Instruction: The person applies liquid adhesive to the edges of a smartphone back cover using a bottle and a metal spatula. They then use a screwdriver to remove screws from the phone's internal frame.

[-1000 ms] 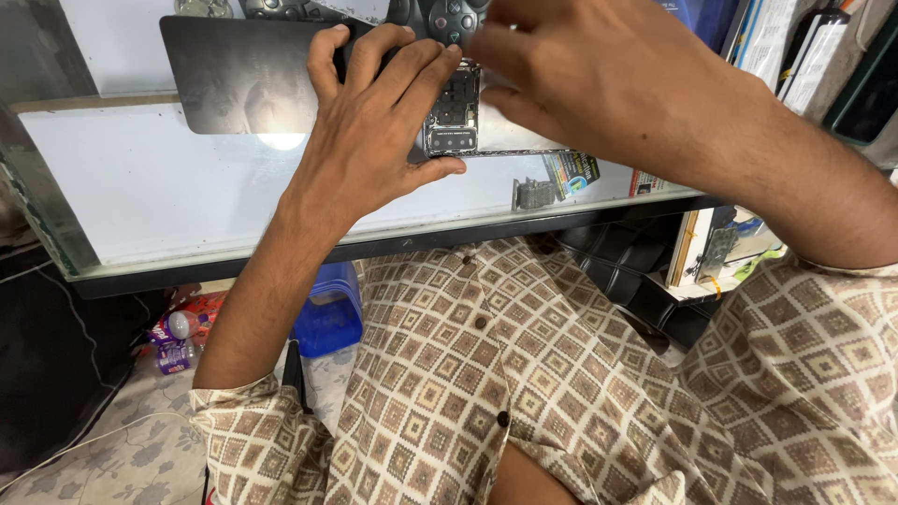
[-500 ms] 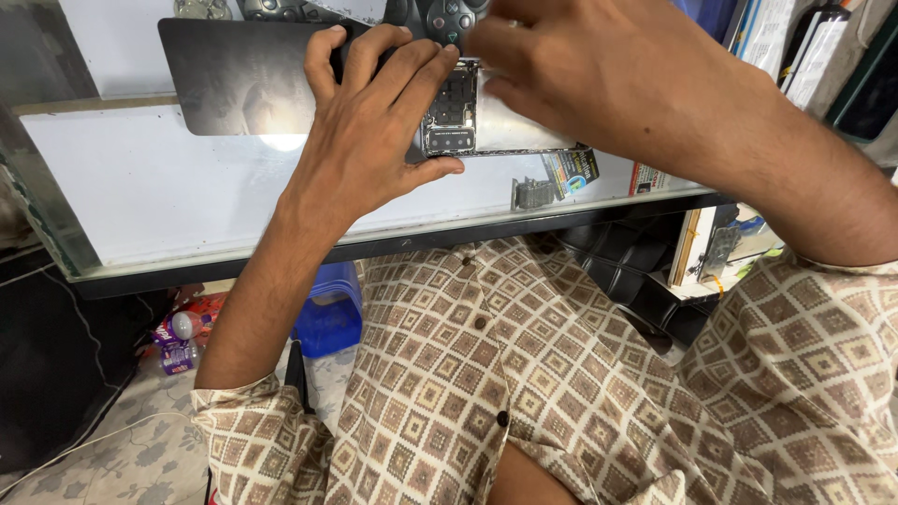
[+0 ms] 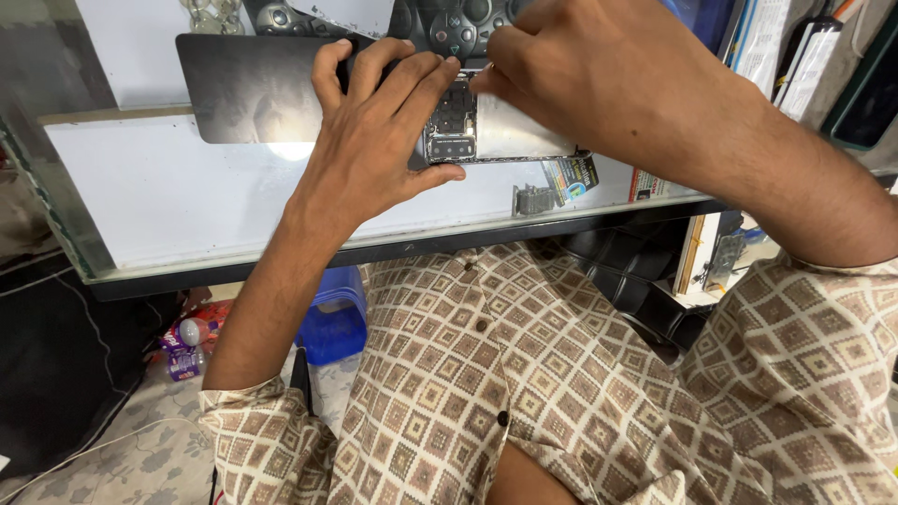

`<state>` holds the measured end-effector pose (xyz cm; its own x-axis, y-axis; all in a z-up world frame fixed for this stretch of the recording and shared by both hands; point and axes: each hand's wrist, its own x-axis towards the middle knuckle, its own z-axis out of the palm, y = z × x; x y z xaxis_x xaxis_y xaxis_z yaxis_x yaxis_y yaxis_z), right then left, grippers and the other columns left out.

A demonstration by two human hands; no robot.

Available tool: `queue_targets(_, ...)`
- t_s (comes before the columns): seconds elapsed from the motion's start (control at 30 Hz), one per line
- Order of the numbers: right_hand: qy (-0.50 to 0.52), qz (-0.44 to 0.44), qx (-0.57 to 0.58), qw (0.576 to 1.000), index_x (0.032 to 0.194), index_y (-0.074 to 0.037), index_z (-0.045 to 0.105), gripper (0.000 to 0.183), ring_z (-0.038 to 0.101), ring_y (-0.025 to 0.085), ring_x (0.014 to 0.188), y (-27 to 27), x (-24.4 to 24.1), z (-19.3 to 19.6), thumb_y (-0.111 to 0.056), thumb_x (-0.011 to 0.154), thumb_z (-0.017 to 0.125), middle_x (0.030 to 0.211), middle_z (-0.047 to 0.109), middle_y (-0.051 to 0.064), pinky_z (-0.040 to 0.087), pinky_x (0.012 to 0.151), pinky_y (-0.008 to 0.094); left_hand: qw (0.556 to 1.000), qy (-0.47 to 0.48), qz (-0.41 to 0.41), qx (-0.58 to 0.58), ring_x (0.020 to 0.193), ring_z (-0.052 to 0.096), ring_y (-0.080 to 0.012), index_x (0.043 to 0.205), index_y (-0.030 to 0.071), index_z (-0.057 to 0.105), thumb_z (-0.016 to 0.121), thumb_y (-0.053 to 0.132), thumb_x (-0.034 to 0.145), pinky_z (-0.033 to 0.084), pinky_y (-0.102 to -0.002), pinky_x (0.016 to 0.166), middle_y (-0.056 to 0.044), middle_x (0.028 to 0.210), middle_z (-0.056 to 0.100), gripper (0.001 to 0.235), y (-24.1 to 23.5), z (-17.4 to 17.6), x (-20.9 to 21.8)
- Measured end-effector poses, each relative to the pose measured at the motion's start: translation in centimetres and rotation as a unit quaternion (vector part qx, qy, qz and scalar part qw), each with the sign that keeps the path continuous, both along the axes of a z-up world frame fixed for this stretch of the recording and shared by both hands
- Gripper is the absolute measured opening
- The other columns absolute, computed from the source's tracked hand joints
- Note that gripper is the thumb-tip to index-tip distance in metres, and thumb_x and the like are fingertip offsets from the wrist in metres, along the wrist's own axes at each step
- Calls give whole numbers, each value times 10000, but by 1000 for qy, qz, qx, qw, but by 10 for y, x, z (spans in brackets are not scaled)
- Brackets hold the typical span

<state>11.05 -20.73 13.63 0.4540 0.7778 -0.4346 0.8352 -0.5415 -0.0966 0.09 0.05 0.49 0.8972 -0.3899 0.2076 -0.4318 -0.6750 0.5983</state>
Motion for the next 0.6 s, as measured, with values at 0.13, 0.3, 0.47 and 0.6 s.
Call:
queue_targets(0.13, -46, 66, 175, 981, 1051, -24, 777, 214, 733, 232, 755, -3, -1, 0, -35, 843, 730, 900, 730, 118, 600, 644, 340, 1000, -2, 0, -1, 1383, 443, -274, 1460, 24, 585, 976, 528, 651, 182, -578, 1164, -83, 1420, 596, 1030, -1, 1, 1)
queue_targets(0.3, -10, 58, 221, 973, 1044, 48, 748, 194, 727, 269, 737, 4, -1, -6, -107, 939, 696, 998, 726, 183, 609, 635, 357, 1000, 2, -1, 5, 1382, 446, -281, 1457, 5, 570, 969, 521, 653, 180, -587, 1169, -97, 1418, 590, 1035, 0, 3, 2)
queue_targets(0.47, -3, 4, 29, 1000, 1101, -41, 744, 230, 740, 237, 755, -3, -1, -2, -242, 1052, 642, 963, 729, 99, 609, 644, 356, 1000, 3, -1, 5, 1374, 445, -292, 1450, 16, 572, 961, 521, 650, 176, -590, 1160, -101, 1406, 587, 1023, -1, 3, 2)
queue_targets(0.6, -39, 70, 224, 971, 1111, -24, 760, 329, 734, 270, 717, 0, -2, -5, 6, 805, 644, 991, 730, 166, 613, 616, 351, 1000, 9, 0, -1, 1373, 442, -302, 1448, 10, 566, 953, 525, 645, 178, -591, 1159, -107, 1403, 582, 1029, -3, 4, 3)
